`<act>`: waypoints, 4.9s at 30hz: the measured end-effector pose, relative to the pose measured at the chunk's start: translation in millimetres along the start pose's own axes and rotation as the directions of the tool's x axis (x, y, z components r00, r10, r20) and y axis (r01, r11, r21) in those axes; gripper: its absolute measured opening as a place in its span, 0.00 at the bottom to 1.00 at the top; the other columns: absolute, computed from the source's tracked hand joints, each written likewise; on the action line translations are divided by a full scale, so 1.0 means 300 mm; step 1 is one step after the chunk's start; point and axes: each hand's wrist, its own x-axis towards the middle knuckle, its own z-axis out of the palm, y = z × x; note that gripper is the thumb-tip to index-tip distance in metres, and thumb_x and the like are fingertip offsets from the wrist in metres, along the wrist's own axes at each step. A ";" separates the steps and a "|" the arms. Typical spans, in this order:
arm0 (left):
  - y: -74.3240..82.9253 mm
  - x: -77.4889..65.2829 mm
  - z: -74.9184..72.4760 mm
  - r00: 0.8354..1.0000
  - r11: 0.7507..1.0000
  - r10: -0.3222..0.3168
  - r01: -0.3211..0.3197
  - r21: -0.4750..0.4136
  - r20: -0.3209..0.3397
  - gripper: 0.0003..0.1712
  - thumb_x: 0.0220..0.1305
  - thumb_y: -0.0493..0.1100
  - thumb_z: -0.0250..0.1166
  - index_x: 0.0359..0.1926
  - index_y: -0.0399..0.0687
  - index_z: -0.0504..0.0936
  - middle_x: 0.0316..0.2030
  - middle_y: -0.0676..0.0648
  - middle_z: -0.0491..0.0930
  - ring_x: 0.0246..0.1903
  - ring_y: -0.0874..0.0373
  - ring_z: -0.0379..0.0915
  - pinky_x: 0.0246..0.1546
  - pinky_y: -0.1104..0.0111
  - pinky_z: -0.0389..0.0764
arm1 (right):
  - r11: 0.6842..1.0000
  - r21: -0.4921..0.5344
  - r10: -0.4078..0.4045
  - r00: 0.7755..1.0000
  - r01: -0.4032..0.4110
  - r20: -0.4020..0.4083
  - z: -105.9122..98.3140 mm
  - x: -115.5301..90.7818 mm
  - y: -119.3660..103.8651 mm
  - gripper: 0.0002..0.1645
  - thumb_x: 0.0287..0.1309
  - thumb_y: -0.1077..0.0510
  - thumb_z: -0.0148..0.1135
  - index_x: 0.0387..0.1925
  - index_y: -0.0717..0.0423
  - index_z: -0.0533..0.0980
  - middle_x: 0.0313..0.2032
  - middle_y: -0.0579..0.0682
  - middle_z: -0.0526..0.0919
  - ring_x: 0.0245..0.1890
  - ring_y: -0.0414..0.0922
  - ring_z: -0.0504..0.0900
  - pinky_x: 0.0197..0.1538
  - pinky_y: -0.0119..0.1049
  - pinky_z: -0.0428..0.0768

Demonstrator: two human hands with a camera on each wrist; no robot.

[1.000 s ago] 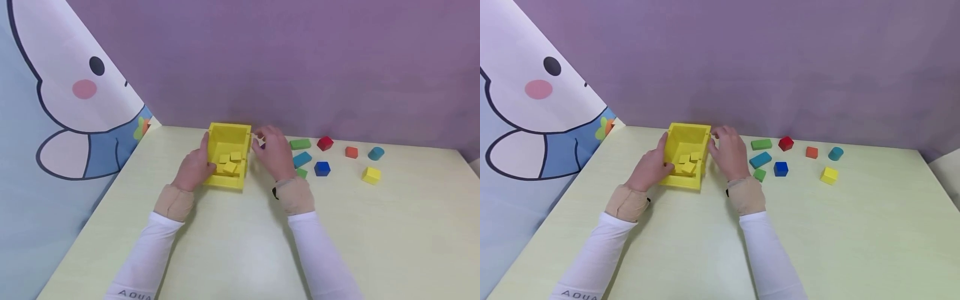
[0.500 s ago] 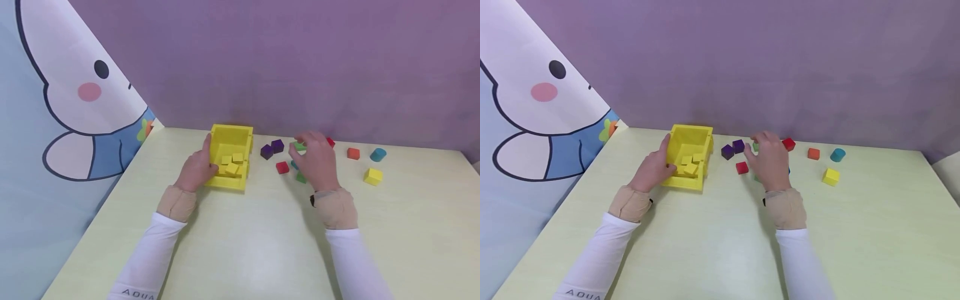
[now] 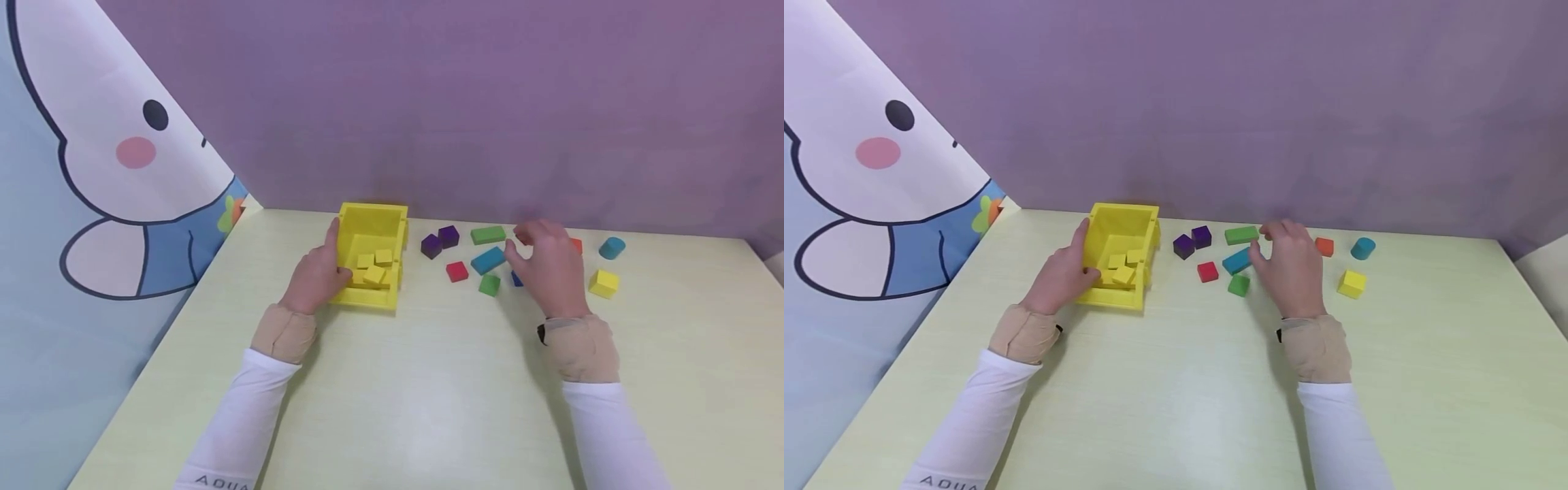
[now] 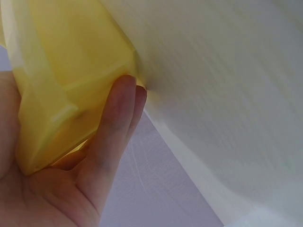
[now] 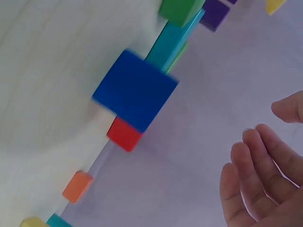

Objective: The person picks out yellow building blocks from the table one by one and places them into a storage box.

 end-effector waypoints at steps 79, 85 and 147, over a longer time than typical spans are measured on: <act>-0.003 -0.005 -0.011 1.000 1.000 -0.018 0.018 -0.005 0.025 0.53 0.52 0.41 0.58 0.71 0.45 0.35 0.27 0.42 0.74 0.23 0.50 0.68 0.29 0.59 0.70 | 0.952 0.025 0.295 0.937 -0.305 0.188 -0.133 -0.013 0.153 0.21 0.55 0.49 0.58 0.43 0.62 0.77 0.48 0.64 0.75 0.49 0.61 0.68 0.52 0.54 0.68; -0.003 -0.002 -0.007 1.000 1.000 0.000 0.000 -0.003 0.014 0.53 0.50 0.41 0.57 0.71 0.44 0.35 0.26 0.43 0.73 0.22 0.49 0.68 0.28 0.59 0.70 | 0.966 0.058 0.241 0.958 -0.252 0.153 -0.115 0.014 0.094 0.21 0.53 0.50 0.60 0.44 0.61 0.77 0.42 0.61 0.77 0.43 0.56 0.71 0.46 0.49 0.71; -0.009 -0.002 0.001 1.000 1.000 -0.009 0.009 -0.013 -0.001 0.53 0.49 0.40 0.58 0.72 0.46 0.36 0.25 0.43 0.73 0.22 0.50 0.67 0.27 0.59 0.70 | 0.944 0.326 -0.035 0.959 -0.060 0.280 0.192 0.167 -0.351 0.11 0.52 0.46 0.61 0.36 0.45 0.76 0.33 0.42 0.74 0.33 0.44 0.69 0.35 0.35 0.70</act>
